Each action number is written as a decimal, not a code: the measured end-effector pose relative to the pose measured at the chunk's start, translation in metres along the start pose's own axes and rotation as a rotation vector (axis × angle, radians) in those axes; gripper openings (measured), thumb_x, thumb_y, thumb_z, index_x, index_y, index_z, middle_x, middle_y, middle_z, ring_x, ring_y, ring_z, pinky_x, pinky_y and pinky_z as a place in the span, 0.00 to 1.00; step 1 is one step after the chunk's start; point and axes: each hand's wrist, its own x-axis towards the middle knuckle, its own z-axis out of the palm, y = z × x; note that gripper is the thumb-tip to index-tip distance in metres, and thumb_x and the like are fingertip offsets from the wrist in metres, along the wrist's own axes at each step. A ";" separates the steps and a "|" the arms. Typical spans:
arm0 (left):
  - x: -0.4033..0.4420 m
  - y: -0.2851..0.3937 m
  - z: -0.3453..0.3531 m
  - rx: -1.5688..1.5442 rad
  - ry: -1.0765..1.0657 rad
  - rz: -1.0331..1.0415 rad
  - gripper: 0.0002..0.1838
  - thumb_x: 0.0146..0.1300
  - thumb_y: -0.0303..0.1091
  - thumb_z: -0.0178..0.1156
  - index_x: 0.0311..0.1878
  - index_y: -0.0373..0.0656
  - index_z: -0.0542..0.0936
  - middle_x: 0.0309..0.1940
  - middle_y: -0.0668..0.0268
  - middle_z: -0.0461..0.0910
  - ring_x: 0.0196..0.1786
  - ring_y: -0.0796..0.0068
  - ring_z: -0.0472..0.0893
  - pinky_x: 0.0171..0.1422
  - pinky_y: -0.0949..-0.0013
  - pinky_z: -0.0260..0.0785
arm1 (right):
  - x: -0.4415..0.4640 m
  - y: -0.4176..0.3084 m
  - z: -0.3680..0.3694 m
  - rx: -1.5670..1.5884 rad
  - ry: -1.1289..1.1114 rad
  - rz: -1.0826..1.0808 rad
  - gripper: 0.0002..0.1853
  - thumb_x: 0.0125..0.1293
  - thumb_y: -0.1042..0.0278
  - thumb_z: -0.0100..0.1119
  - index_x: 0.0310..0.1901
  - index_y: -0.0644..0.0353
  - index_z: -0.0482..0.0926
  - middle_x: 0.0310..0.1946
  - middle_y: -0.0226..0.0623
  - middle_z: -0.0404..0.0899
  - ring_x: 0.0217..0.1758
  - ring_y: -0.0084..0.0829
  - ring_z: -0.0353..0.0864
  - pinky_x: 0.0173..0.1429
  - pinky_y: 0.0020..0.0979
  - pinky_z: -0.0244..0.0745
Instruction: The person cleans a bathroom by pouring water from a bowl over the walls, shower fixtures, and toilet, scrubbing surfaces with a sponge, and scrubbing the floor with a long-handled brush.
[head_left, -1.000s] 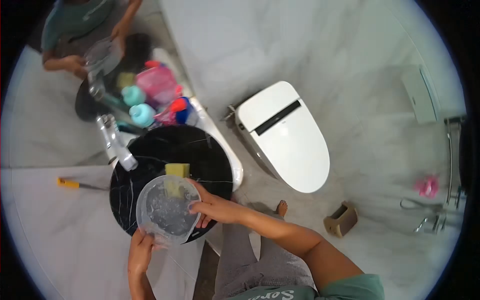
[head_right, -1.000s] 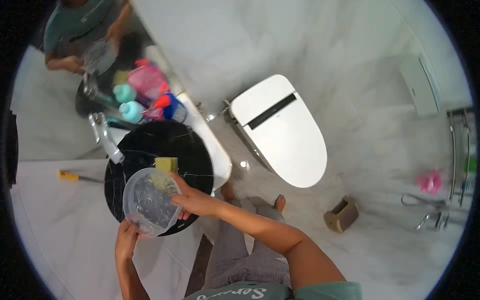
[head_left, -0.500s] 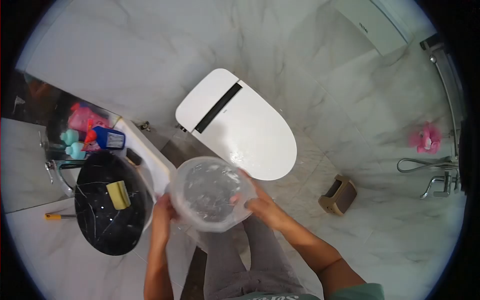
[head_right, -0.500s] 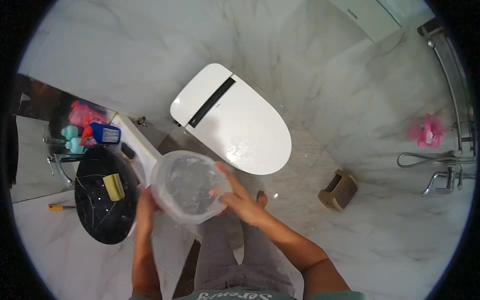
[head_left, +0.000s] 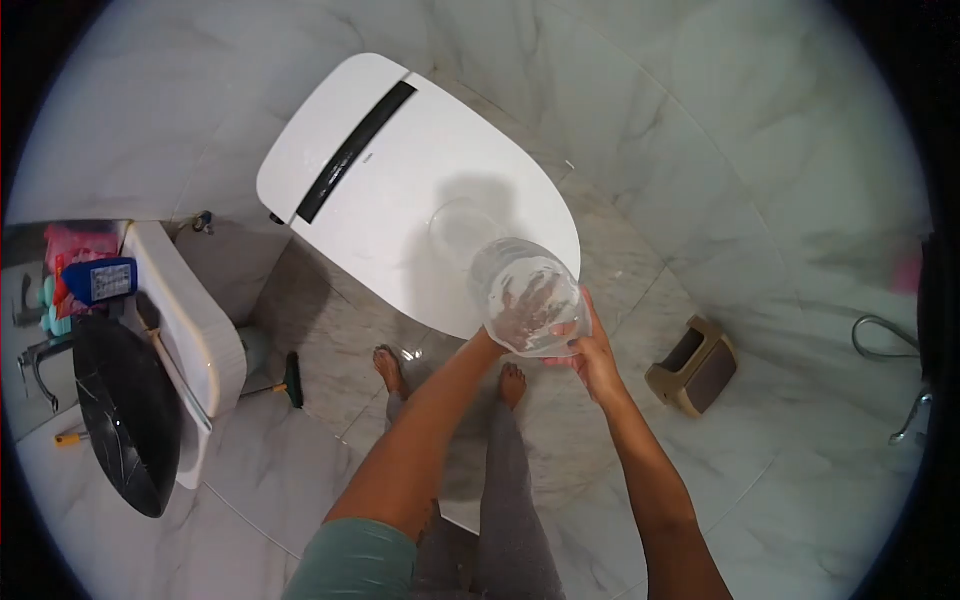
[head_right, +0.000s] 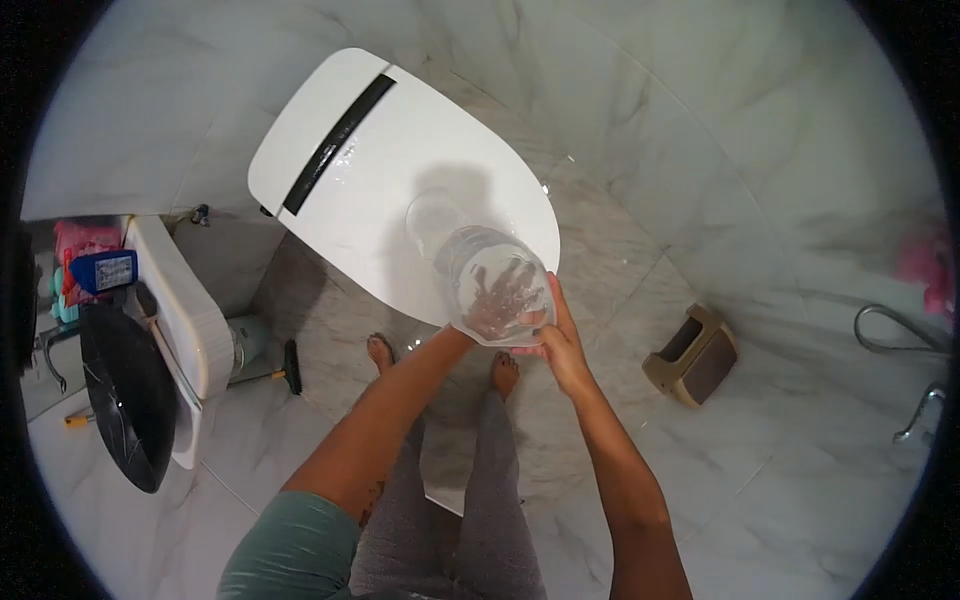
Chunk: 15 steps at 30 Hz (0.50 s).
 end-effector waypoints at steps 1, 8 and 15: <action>-0.001 0.002 0.003 -0.560 0.163 0.064 0.31 0.60 0.55 0.43 0.66 0.57 0.58 0.68 0.65 0.51 0.70 0.67 0.50 0.68 0.43 0.38 | -0.003 0.004 -0.012 0.018 -0.011 -0.010 0.42 0.49 0.78 0.37 0.69 0.51 0.40 0.54 0.42 0.63 0.45 0.33 0.72 0.43 0.36 0.77; -0.003 -0.055 -0.017 -1.618 0.069 0.131 0.21 0.55 0.43 0.50 0.54 0.59 0.72 0.64 0.60 0.58 0.67 0.53 0.55 0.63 0.34 0.44 | -0.081 0.006 -0.064 0.140 0.173 -0.013 0.42 0.47 0.71 0.44 0.68 0.55 0.43 0.49 0.43 0.67 0.46 0.33 0.71 0.41 0.34 0.76; -0.003 -0.239 -0.073 -1.492 0.086 0.207 0.17 0.49 0.37 0.59 0.46 0.57 0.78 0.61 0.55 0.62 0.64 0.46 0.61 0.59 0.42 0.59 | -0.186 -0.035 -0.097 0.061 0.394 0.025 0.39 0.43 0.64 0.51 0.62 0.60 0.56 0.49 0.39 0.69 0.48 0.33 0.71 0.48 0.28 0.72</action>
